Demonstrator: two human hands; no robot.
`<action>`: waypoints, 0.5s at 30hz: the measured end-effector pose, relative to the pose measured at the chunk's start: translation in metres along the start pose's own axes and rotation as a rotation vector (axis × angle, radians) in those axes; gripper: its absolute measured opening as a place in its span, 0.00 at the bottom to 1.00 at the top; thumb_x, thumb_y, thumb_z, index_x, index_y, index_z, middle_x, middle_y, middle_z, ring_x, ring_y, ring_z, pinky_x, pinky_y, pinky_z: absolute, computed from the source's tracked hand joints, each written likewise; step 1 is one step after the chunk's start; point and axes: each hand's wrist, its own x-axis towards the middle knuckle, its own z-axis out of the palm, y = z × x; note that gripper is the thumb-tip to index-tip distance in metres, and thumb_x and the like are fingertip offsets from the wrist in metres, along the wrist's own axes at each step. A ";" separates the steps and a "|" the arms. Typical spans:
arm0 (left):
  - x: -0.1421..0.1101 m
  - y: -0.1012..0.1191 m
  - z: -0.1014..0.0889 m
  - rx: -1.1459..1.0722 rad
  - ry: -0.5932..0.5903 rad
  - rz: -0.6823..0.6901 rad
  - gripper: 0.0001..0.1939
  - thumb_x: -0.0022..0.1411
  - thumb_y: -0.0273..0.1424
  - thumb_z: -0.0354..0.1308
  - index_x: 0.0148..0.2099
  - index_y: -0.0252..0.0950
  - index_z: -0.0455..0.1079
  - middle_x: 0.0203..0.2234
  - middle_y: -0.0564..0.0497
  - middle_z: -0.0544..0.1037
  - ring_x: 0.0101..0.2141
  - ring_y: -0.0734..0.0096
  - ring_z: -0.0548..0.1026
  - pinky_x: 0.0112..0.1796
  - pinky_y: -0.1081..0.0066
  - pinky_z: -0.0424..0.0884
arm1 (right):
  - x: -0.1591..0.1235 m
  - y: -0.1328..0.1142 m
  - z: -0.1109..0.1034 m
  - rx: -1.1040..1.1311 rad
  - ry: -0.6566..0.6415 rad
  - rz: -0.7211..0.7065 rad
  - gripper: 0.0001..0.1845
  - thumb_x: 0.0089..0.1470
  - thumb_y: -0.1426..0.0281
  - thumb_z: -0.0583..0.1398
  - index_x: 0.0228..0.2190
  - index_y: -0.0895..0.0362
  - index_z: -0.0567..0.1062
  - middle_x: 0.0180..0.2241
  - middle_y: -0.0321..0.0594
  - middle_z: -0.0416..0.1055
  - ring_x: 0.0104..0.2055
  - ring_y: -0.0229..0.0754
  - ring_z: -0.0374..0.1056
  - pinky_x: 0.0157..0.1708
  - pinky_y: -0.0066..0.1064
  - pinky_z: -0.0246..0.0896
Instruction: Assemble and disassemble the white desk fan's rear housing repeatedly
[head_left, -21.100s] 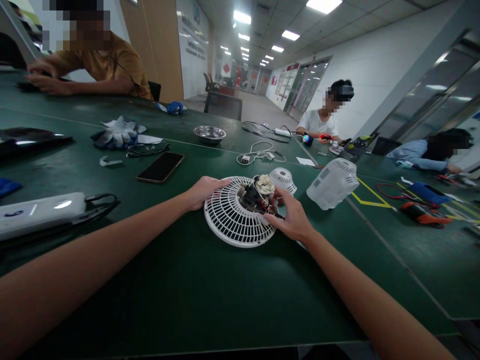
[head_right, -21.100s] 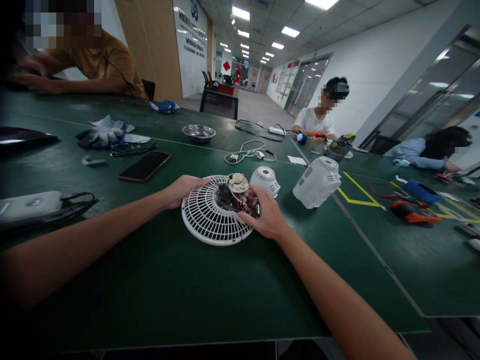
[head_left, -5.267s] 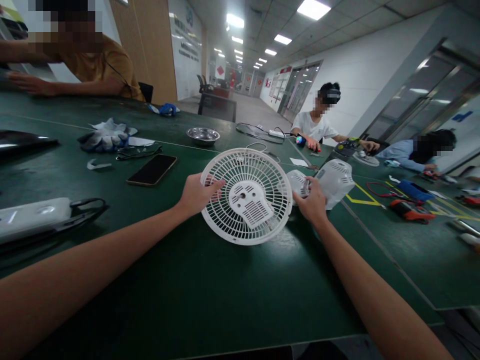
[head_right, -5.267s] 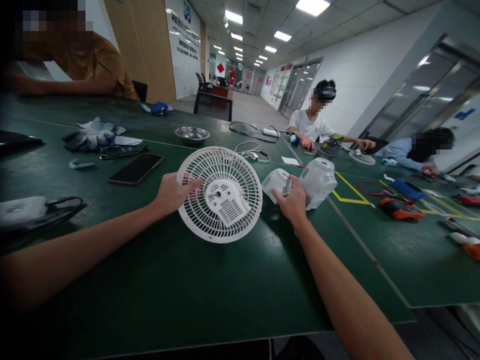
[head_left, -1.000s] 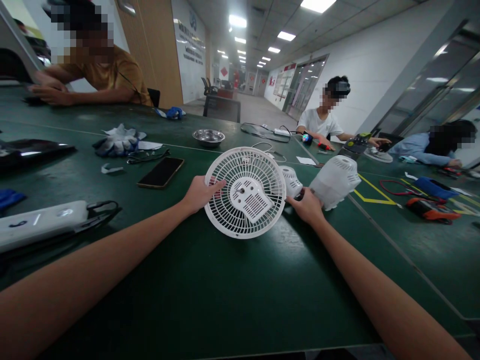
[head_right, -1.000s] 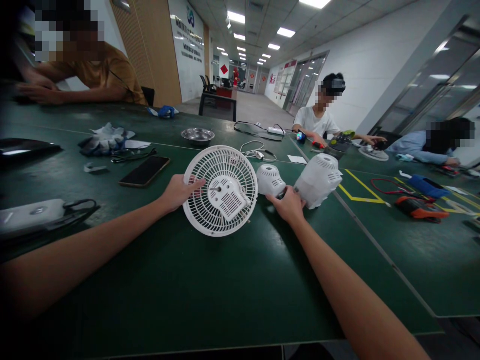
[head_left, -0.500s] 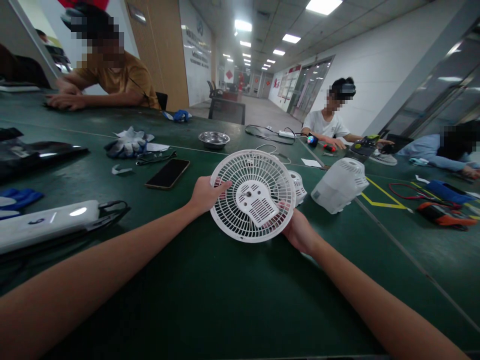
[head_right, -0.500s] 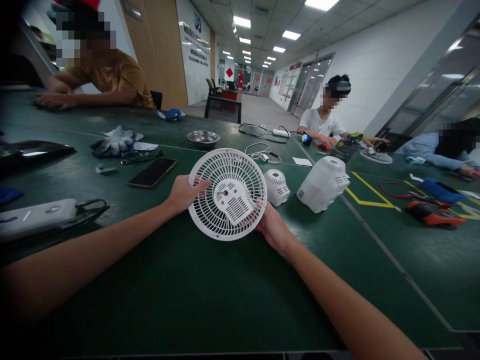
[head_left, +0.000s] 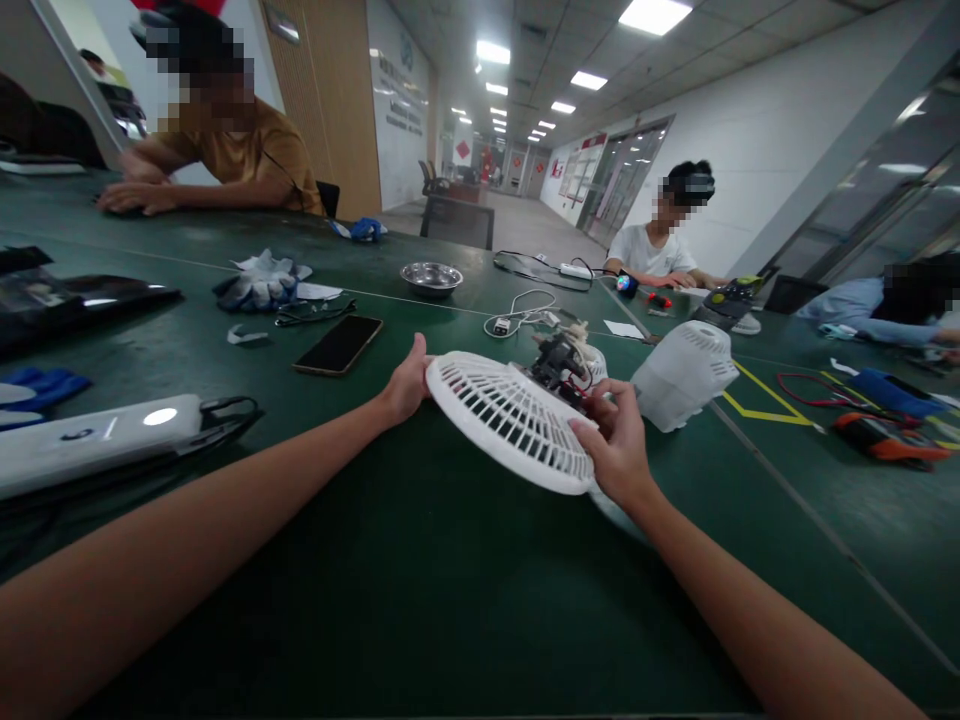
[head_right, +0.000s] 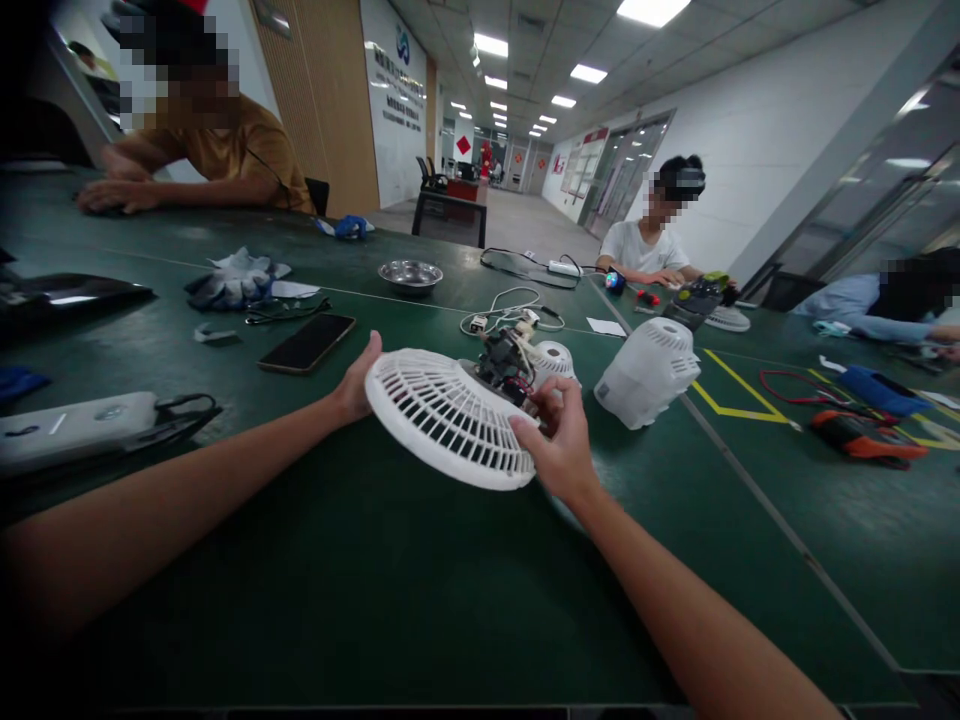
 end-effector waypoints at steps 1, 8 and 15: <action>0.001 0.001 -0.001 -0.068 -0.065 -0.063 0.45 0.61 0.70 0.41 0.33 0.33 0.77 0.27 0.39 0.82 0.28 0.59 0.79 0.30 0.65 0.75 | 0.000 0.002 -0.003 -0.103 -0.011 -0.058 0.26 0.51 0.58 0.71 0.43 0.46 0.63 0.39 0.34 0.72 0.37 0.43 0.72 0.35 0.34 0.68; 0.008 -0.005 -0.006 -0.083 -0.146 -0.234 0.23 0.54 0.49 0.73 0.36 0.32 0.80 0.30 0.46 0.83 0.29 0.67 0.78 0.34 0.68 0.71 | 0.005 0.016 -0.004 -0.630 -0.140 -0.300 0.29 0.49 0.54 0.71 0.44 0.50 0.64 0.47 0.46 0.73 0.49 0.53 0.73 0.52 0.50 0.70; 0.006 0.000 -0.003 0.046 -0.047 -0.261 0.22 0.54 0.49 0.72 0.34 0.33 0.79 0.27 0.48 0.80 0.26 0.70 0.76 0.30 0.69 0.66 | 0.016 0.021 -0.013 -0.575 -0.182 -0.348 0.23 0.57 0.56 0.66 0.49 0.51 0.68 0.47 0.44 0.74 0.47 0.50 0.74 0.49 0.47 0.72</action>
